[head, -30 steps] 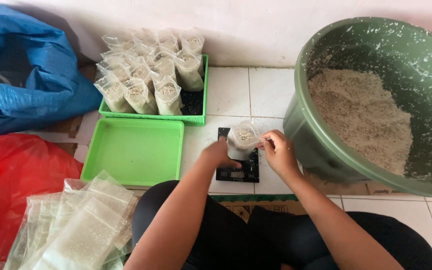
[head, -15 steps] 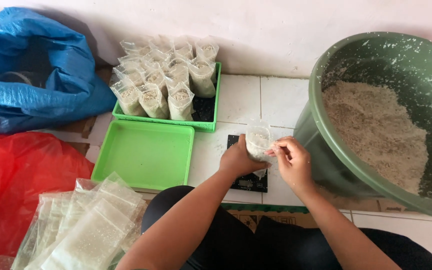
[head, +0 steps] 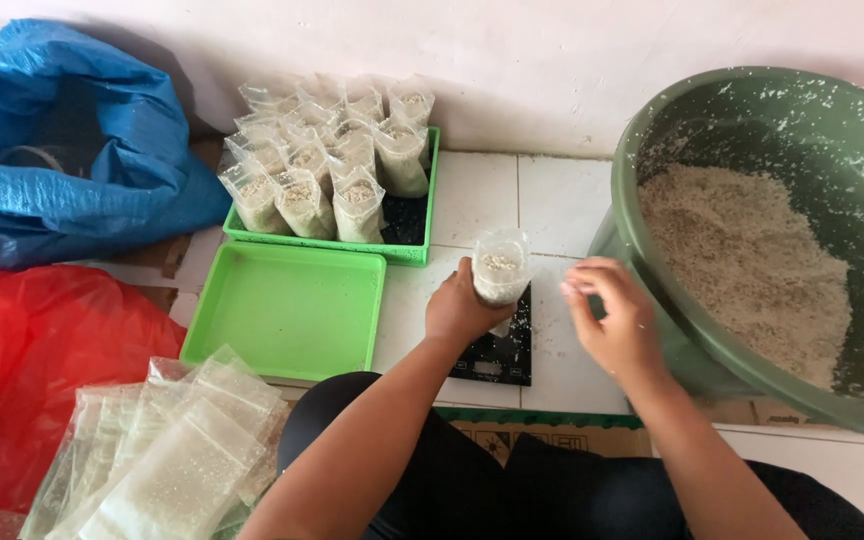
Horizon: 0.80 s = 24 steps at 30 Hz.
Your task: The person scoops a granular material from a large green basin into small clear plastic bags using a pink plastic scoop. They place each filled bag on a digital scale to check the weight, then move the completed bag into a green tray. The person cleans the scale between uses and repeats the process.
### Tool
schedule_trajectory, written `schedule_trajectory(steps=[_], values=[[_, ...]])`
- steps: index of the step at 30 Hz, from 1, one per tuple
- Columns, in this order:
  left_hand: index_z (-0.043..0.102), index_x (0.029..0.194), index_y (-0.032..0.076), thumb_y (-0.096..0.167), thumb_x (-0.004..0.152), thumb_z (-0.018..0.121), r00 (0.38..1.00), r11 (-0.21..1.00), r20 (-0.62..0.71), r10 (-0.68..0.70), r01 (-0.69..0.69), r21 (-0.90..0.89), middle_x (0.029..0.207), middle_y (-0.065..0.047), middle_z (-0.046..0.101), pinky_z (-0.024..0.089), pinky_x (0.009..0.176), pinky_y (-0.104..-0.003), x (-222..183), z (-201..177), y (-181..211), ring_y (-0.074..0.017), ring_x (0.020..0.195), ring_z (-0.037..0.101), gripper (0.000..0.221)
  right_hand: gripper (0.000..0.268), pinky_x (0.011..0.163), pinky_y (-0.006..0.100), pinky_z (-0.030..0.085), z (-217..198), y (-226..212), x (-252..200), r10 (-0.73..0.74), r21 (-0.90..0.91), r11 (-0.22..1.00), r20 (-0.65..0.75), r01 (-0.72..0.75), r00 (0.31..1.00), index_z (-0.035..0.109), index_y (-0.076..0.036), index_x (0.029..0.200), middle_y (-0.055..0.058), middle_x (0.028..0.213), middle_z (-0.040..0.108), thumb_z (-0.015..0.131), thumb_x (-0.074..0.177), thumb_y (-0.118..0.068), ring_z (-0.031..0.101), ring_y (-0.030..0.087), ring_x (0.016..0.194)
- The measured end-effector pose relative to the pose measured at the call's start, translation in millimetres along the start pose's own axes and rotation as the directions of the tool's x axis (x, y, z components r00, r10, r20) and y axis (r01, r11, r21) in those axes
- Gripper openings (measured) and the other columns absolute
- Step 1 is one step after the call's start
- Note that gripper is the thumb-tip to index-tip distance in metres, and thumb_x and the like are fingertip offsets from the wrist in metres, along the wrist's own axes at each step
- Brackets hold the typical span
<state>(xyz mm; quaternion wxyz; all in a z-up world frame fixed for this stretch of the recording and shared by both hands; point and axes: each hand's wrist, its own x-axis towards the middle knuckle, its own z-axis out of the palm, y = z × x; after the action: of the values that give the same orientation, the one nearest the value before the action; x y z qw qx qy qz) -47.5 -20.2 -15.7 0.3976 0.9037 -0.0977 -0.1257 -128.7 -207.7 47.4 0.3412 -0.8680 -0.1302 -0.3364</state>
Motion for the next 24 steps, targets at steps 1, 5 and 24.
schedule_trajectory(steps=[1,5,24], values=[[0.046,0.111,0.012,0.062,0.06,0.076,1.0,1.0,-0.003,0.0,0.0,0.002,0.103,-0.017,0.065,0.056,0.085,-0.051,2,-3,1,-0.0402,0.099,0.068,0.078,0.012,0.067,0.035,0.062,-10,7,2,-0.002,0.002,1.0,-0.002,0.002,1.0,0.068,0.0,0.1,0.012,0.101,0.065,0.07,0.089,-0.001,0.07,0.03,0.081],[0.046,0.114,0.013,0.058,0.06,0.077,0.988,0.996,-0.136,-0.075,0.069,-0.049,0.102,-0.016,0.068,0.053,0.077,-0.051,15,-9,0,-0.0384,0.096,0.066,0.076,0.014,0.081,0.036,0.058,-55,7,18,-0.204,-0.353,0.918,-0.032,0.18,0.978,0.068,0.002,0.105,0.014,0.11,0.064,0.07,0.093,-0.006,0.065,0.028,0.099],[0.041,0.108,0.01,0.04,0.066,0.083,0.747,0.985,-0.65,-0.14,0.172,-0.014,0.1,-0.018,0.064,0.049,0.06,-0.06,154,-43,-46,-0.0471,0.082,0.064,0.066,0.018,0.099,0.045,0.046,-89,21,28,0.165,-0.286,0.94,-0.099,-0.187,0.981,0.059,0.006,0.112,0.019,0.122,0.059,0.047,0.105,-0.005,0.058,0.034,0.116]])
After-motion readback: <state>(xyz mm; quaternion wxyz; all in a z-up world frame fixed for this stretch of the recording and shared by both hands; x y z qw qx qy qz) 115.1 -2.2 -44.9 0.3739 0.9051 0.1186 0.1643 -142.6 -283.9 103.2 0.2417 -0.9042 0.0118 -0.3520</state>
